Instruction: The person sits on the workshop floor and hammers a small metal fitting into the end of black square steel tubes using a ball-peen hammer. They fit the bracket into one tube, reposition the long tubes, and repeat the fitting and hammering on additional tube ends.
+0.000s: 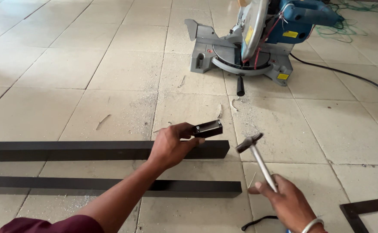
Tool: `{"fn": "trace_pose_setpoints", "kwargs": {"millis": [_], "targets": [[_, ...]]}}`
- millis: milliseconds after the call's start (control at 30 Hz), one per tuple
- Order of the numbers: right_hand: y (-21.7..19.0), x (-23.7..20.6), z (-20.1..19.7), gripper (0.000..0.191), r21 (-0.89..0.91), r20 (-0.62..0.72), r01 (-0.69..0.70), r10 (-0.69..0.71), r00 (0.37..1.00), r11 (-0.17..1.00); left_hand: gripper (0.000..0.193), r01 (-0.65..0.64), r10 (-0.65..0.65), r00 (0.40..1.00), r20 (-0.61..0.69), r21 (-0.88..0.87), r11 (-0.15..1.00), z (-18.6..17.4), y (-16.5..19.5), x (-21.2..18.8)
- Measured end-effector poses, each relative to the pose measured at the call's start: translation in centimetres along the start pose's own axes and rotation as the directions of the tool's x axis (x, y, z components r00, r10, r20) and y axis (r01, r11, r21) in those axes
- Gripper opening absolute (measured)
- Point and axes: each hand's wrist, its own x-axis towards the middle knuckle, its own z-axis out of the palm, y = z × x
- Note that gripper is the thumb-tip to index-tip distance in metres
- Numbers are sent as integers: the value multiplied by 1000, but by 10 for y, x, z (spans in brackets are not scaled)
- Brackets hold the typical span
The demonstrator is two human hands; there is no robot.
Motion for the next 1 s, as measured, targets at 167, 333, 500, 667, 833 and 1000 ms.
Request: {"fn": "trace_pose_setpoints", "kwargs": {"millis": [167, 333, 500, 667, 833, 1000], "targets": [[-15, 9, 10, 33, 152, -160, 66, -41, 986, 986, 46, -44, 45, 999, 10, -58, 997, 5, -3, 0], [-28, 37, 28, 22, 602, -46, 78, -63, 997, 794, 48, -15, 15, 1000, 7, -95, 995, 6, -6, 2], [-22, 57, 41, 7, 750, 35, 105, -198, 980, 653, 48, 15, -14, 999, 49, -8, 1000, 10, -5, 0], [-18, 59, 50, 10, 756, 88, 78, -219, 972, 650, 48, -56, 56, 998, 12, 13, 998, 15, -4, -2], [-27, 55, 48, 9, 620, -66, 225, -236, 969, 752, 50, -82, 81, 997, 14, 40, 996, 17, -6, -1], [-34, 61, 44, 17, 681, -63, 239, -269, 961, 692, 51, -68, 67, 997, 24, 27, 997, 17, -7, 1]]}}
